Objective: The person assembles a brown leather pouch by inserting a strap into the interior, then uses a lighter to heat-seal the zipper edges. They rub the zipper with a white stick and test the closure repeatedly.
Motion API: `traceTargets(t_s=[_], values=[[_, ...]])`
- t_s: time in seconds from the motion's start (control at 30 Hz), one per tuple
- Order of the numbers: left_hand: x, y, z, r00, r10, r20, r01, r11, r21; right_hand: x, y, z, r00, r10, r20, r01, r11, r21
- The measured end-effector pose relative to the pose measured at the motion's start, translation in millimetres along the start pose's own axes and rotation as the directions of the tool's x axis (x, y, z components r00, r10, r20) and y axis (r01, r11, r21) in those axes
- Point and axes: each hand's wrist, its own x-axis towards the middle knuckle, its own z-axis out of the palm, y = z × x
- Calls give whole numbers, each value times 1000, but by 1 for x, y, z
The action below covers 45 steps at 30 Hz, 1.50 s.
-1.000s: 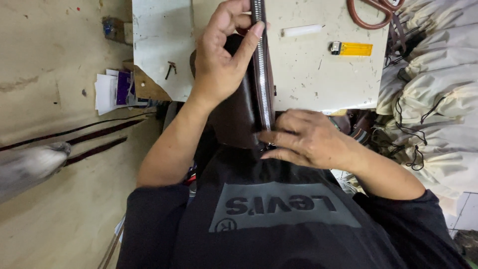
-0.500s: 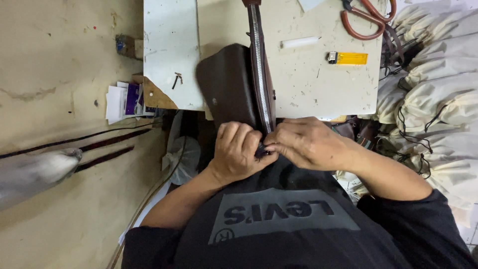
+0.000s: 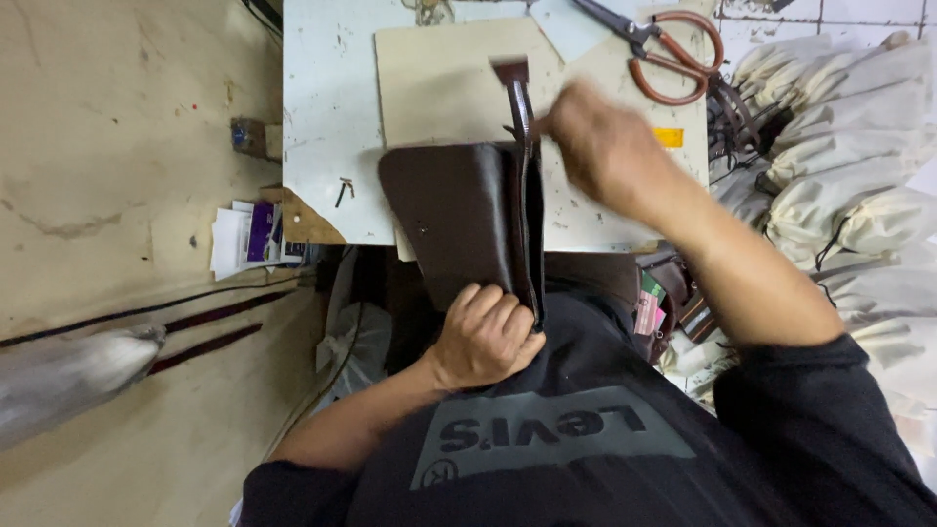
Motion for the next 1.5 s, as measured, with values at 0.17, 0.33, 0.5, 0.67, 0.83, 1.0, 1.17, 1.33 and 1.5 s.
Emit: traceTargets(t_s=[0.17, 0.33, 0.5, 0.67, 0.83, 1.0, 1.17, 1.33, 1.5], values=[[14, -1, -17, 995, 24, 100, -20, 999, -33, 54, 5, -25, 995, 46, -83, -35, 991, 128], [71, -38, -54, 968, -169, 188, 213, 945, -247, 56, -16, -37, 994, 14, -108, 20, 952, 307], [144, -119, -32, 667, -652, 361, 720, 440, -536, 56, -30, -30, 974, 67, -217, 40, 891, 453], [139, -133, -2, 683, -654, 325, 676, 398, -620, 46, -27, -12, 955, 114, -273, 10, 910, 415], [124, -147, 16, 654, -715, 247, 720, 490, -491, 29, -30, -1, 971, -79, -227, 119, 978, 170], [114, -164, 17, 679, -719, 145, 707, 588, -393, -13, -75, -3, 961, -237, -146, 258, 954, 153], [128, -136, 13, 761, -644, 69, 627, 705, -331, -58, -107, -13, 935, -265, -237, 311, 932, 187], [135, -122, 12, 792, -603, 95, 604, 751, -266, -69, -98, -19, 948, -211, -237, 268, 932, 244], [136, -106, 7, 924, -361, 122, 381, 889, -255, -37, -81, -43, 990, 66, -128, 9, 859, 513]])
